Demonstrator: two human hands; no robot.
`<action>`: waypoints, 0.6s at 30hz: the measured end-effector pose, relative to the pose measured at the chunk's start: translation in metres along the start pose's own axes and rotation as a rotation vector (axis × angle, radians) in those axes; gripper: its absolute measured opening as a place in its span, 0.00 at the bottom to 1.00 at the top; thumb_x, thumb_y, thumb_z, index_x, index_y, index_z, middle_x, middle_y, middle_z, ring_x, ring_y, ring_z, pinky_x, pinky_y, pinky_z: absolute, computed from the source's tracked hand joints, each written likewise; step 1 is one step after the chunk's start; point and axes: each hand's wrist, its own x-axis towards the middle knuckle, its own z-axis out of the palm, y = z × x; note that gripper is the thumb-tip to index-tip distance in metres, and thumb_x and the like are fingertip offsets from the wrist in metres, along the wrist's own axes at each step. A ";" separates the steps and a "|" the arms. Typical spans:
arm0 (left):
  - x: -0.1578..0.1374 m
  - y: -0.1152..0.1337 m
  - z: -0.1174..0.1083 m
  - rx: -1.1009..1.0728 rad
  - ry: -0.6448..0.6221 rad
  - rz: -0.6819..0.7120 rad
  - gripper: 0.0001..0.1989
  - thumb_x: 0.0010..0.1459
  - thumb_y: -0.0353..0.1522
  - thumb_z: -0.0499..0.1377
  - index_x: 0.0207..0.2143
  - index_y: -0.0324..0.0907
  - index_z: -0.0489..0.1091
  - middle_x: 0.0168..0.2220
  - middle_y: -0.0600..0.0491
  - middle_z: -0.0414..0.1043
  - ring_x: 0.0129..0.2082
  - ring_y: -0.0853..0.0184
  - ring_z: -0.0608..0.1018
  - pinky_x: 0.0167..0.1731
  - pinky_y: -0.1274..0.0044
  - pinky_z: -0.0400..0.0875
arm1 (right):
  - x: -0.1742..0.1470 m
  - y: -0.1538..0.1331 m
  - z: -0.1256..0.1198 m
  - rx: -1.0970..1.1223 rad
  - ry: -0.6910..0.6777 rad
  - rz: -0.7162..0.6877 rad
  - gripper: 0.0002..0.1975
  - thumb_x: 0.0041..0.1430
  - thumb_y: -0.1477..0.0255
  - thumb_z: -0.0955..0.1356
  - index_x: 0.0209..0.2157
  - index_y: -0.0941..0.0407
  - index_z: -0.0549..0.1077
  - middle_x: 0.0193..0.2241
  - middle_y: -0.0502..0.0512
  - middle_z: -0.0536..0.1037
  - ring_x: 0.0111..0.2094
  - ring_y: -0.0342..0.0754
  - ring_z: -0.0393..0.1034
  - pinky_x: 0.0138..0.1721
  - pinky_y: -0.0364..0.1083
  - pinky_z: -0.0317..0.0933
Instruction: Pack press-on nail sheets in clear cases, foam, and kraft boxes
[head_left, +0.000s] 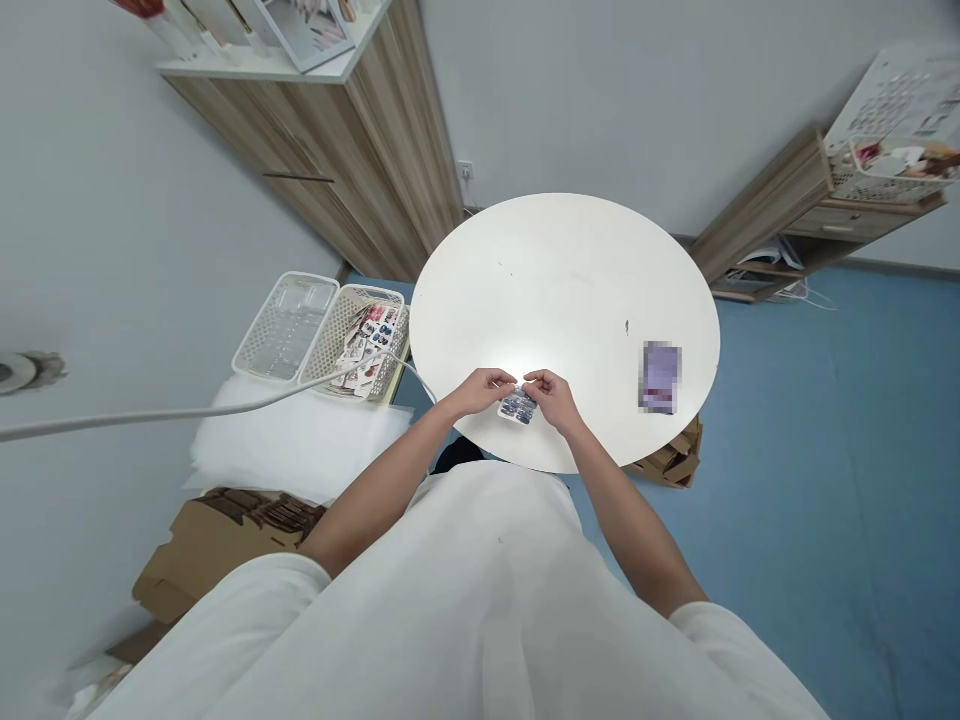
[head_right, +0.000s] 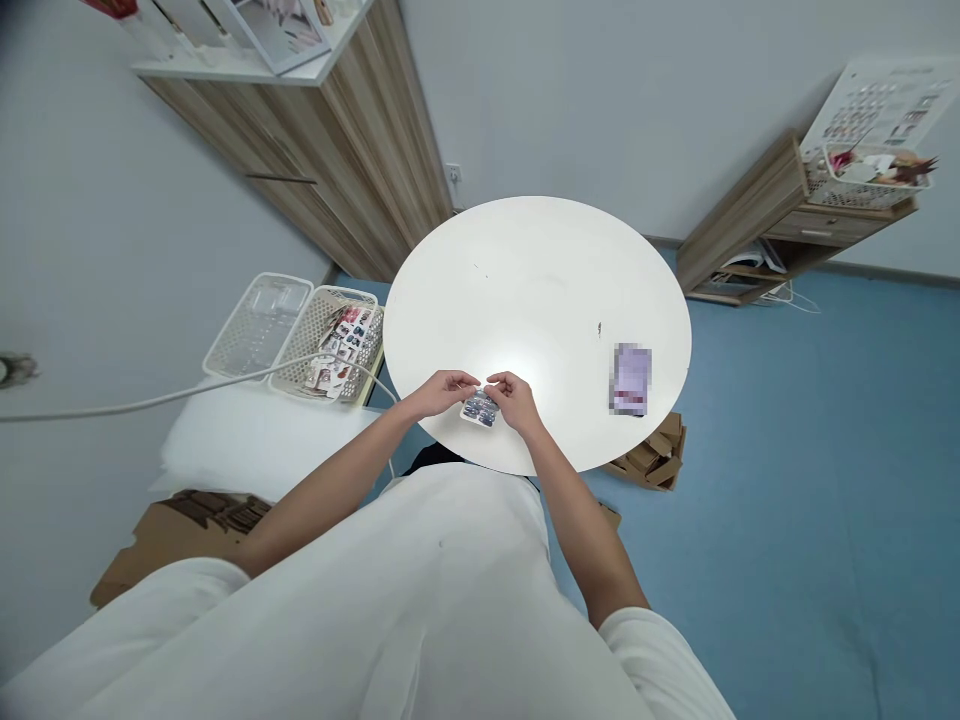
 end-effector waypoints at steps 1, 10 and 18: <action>0.001 0.002 0.002 0.011 -0.012 0.003 0.14 0.50 0.40 0.58 0.34 0.39 0.73 0.30 0.52 0.73 0.28 0.70 0.72 0.29 0.78 0.65 | 0.002 0.000 -0.001 -0.013 -0.017 0.001 0.15 0.44 0.62 0.70 0.33 0.56 0.71 0.19 0.45 0.69 0.23 0.41 0.64 0.27 0.43 0.59; 0.013 -0.011 0.006 -0.258 0.163 -0.123 0.10 0.48 0.38 0.61 0.27 0.39 0.69 0.26 0.56 0.68 0.25 0.74 0.69 0.28 0.79 0.62 | 0.003 0.006 -0.005 0.103 0.041 0.091 0.20 0.47 0.59 0.69 0.41 0.54 0.68 0.31 0.50 0.74 0.32 0.44 0.69 0.35 0.45 0.62; 0.003 -0.026 0.008 -0.820 0.245 -0.278 0.13 0.44 0.35 0.65 0.29 0.40 0.65 0.27 0.56 0.69 0.26 0.76 0.72 0.34 0.78 0.66 | -0.011 0.019 0.015 0.256 0.118 0.166 0.23 0.43 0.59 0.71 0.41 0.54 0.66 0.33 0.51 0.74 0.30 0.44 0.72 0.41 0.49 0.63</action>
